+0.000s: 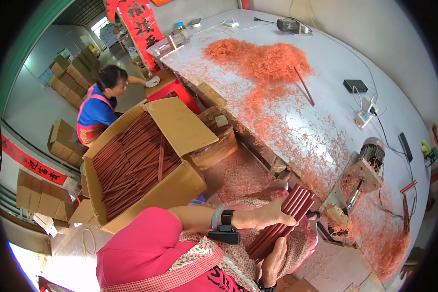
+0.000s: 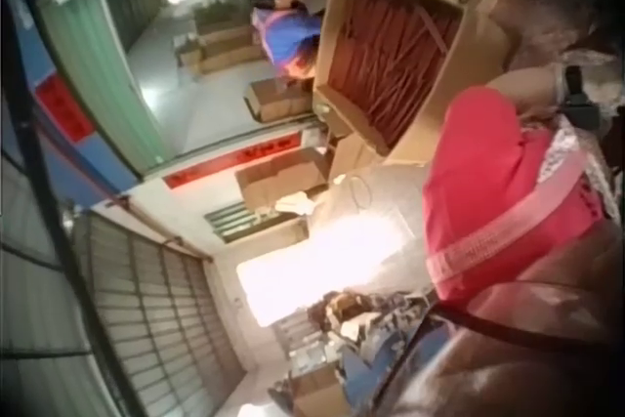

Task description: The person picks up a bundle of red tubes, feeds each one individually into a spinning machine, and then places the processed bundle into a cardboard box.

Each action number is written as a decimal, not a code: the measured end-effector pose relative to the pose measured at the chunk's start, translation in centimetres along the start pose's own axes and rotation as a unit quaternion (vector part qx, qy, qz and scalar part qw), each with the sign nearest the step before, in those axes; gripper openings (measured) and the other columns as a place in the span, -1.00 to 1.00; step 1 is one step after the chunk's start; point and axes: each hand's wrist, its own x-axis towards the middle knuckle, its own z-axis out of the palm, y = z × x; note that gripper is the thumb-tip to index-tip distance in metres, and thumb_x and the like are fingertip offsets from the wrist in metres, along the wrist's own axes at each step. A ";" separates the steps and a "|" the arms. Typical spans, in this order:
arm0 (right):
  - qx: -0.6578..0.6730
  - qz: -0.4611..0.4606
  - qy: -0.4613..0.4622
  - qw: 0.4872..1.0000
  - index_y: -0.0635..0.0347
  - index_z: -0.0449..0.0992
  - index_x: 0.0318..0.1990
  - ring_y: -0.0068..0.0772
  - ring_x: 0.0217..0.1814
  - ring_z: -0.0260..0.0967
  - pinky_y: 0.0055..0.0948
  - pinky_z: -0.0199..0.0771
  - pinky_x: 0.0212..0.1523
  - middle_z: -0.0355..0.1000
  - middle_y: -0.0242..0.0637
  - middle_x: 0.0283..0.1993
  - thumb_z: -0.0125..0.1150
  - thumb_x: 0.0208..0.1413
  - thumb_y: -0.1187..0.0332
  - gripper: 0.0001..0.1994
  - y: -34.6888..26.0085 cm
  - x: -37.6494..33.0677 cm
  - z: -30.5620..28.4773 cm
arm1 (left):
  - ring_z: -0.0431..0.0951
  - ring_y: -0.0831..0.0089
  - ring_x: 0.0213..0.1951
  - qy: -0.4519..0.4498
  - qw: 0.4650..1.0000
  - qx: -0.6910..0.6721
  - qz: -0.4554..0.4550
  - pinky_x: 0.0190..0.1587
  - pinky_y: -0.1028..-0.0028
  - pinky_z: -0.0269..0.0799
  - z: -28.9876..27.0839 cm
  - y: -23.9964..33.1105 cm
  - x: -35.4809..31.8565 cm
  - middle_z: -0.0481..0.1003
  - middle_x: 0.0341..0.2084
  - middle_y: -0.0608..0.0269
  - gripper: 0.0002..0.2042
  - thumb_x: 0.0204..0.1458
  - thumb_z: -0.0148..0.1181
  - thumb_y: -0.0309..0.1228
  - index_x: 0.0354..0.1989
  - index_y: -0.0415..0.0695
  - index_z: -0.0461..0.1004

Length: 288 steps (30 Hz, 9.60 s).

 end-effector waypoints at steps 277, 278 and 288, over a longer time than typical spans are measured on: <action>0.076 -0.001 0.117 0.990 0.33 0.39 -0.07 -0.69 -0.59 0.24 -0.65 0.25 -0.57 0.34 -0.45 -0.54 0.15 0.05 0.44 -0.72 -7.0 0.7 -6.0 | 0.52 0.53 -0.33 -0.057 0.993 0.105 -0.027 -0.27 0.52 0.46 5.3 -2.3 3.9 0.52 -0.34 0.22 -0.77 0.03 0.20 -0.42 -0.16 -0.25 0.44; 0.069 0.002 0.102 0.992 0.33 0.37 -0.04 -0.71 -0.59 0.24 -0.66 0.25 -0.56 0.33 -0.46 -0.54 0.15 0.05 0.45 -0.69 -7.0 1.0 -6.2 | 0.52 0.54 -0.32 -0.056 0.990 0.128 -0.005 -0.26 0.52 0.46 5.4 -2.0 3.8 0.52 -0.33 0.22 -0.77 0.03 0.20 -0.42 -0.17 -0.25 0.44; 0.074 -0.034 0.107 0.991 0.32 0.41 -0.05 -0.74 -0.54 0.23 -0.65 0.24 -0.55 0.35 -0.49 -0.52 0.17 0.04 0.40 -0.69 -6.8 -1.1 -5.9 | 0.50 0.52 -0.31 -0.047 0.990 0.118 -0.057 -0.22 0.52 0.41 4.5 -2.3 2.8 0.51 -0.32 0.25 -0.76 0.04 0.20 -0.42 -0.15 -0.23 0.42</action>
